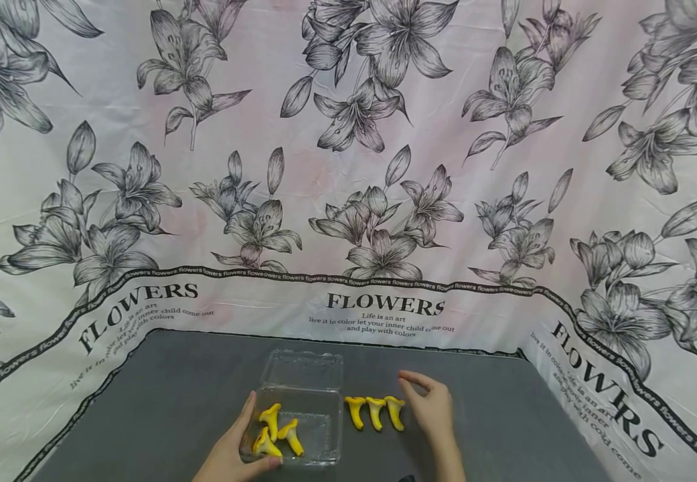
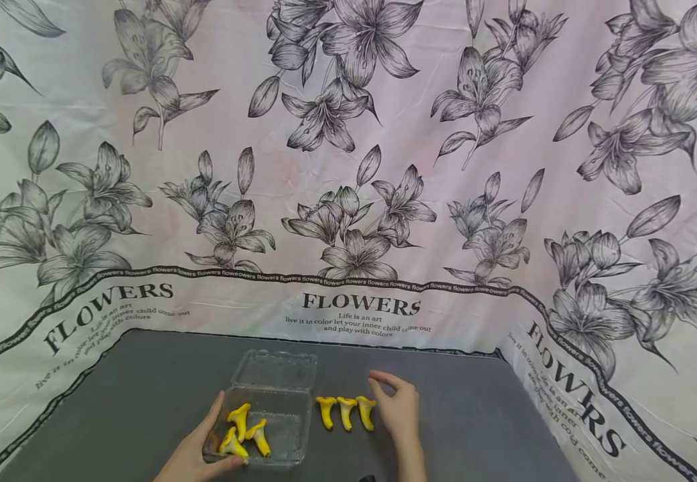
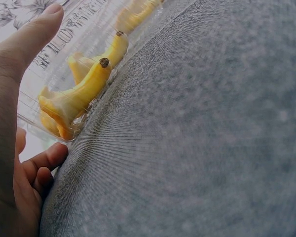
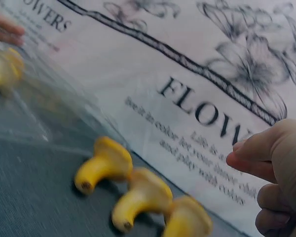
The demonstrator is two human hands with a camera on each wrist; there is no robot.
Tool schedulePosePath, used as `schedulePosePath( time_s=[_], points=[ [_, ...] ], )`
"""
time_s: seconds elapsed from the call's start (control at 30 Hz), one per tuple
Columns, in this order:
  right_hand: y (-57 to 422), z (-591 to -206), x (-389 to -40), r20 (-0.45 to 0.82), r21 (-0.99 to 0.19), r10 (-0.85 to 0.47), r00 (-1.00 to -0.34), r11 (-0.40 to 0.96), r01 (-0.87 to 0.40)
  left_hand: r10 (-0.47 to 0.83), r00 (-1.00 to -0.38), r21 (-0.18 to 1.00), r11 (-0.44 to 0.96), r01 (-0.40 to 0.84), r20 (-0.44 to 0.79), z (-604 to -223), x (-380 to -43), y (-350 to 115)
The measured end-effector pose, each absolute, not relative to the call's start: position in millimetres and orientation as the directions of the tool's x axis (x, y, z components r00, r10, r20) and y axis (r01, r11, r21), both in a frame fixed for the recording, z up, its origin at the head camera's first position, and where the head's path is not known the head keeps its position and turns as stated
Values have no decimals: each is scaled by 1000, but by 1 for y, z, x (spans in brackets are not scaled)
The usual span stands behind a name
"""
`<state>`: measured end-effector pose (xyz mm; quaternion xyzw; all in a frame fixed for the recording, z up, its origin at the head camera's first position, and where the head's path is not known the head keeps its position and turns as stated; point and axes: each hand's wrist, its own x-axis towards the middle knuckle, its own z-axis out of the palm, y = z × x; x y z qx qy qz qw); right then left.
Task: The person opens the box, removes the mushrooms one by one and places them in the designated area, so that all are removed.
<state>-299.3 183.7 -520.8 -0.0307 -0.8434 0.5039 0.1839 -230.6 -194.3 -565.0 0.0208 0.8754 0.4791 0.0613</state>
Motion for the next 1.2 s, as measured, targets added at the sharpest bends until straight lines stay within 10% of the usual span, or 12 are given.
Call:
schedulePosePath(
  time_s=[1.2],
  points=[
    [63,-512,-273,382,-835,-304,-873,291,-467,174,-981,903,429,0,-83,-570,-233,-200]
  ],
)
